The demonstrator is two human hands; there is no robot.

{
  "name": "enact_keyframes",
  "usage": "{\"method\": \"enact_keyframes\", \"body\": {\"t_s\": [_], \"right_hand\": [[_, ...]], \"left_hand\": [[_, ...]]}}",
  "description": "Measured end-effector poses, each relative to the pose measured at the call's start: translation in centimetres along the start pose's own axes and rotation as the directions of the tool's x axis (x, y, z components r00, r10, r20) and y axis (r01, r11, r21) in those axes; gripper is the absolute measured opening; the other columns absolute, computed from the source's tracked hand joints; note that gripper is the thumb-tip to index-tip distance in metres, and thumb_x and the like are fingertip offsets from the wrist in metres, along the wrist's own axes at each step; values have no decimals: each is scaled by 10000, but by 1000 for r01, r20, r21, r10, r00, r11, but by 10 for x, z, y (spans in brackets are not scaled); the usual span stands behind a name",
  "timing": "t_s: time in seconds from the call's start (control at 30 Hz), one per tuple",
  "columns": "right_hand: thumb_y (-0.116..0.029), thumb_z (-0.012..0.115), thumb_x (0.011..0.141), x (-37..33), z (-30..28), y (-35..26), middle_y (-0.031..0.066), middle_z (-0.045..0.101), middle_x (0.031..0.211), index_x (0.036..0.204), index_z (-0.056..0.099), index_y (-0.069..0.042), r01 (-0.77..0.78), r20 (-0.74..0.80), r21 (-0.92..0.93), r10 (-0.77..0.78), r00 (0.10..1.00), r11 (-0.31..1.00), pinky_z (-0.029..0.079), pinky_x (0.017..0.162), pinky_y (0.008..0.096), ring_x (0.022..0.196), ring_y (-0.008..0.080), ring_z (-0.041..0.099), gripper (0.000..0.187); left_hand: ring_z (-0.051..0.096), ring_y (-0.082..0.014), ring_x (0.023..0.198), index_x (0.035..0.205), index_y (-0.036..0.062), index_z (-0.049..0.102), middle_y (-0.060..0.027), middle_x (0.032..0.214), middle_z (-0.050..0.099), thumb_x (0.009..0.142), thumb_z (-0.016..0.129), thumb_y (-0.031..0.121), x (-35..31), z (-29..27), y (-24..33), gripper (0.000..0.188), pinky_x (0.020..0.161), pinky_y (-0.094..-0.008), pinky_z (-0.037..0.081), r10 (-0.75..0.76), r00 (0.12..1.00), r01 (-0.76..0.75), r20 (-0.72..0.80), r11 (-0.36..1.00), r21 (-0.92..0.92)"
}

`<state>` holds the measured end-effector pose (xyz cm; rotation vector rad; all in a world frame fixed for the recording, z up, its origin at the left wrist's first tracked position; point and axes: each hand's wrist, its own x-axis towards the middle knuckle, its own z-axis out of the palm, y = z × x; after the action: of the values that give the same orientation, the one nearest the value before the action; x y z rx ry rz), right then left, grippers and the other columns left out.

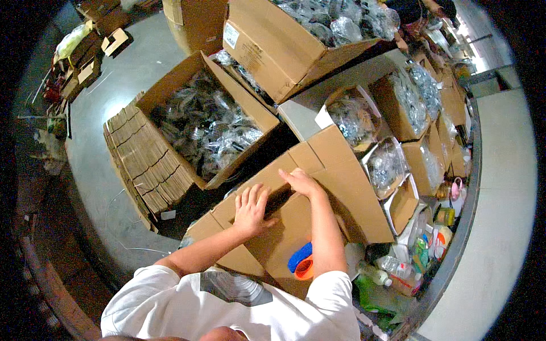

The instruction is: The person packs metal mechanical components into small internal boxes and then seals a larger shipping carton using a tape dispenser.

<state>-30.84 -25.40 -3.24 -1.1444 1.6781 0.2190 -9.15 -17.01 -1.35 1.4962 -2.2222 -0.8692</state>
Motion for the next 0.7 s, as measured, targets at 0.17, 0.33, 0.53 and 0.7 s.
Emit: {"method": "enact_keyframes", "body": {"t_s": [0.17,0.33,0.53,0.7], "right_hand": [[-543,498,836,-146,35,-2,204,619,1016,1134,564,-85,76,-261,-216,-133,956,973,455,826,439,957,358,591,550],[-522,580,788,-222,139,38,176,642,952,1095,560,-141,-107,-314,-116,66,947,987,468,784,461,901,373,609,490],[-245,823,617,-207,137,19,131,517,713,836,413,-79,247,-791,-51,-190,581,968,428,563,403,615,330,522,493],[-160,763,654,-156,137,20,142,517,827,946,407,-75,542,-746,-147,-453,488,827,461,689,368,766,285,558,468]], "left_hand": [[614,-349,793,966,51,613,-160,845,632,770,641,308,-4,11,-25,324,721,-433,491,-60,932,119,357,982,-146],[617,-340,780,871,22,638,-171,850,626,747,676,300,4,20,-21,307,720,-411,493,92,969,-7,229,938,-347],[641,-269,746,796,9,655,-169,822,638,758,676,264,11,14,-33,259,678,-359,502,-12,937,187,350,862,-471],[555,-205,951,1029,149,556,-39,989,613,882,430,567,9,0,-54,460,875,-404,417,209,700,714,683,-187,-675]]}}
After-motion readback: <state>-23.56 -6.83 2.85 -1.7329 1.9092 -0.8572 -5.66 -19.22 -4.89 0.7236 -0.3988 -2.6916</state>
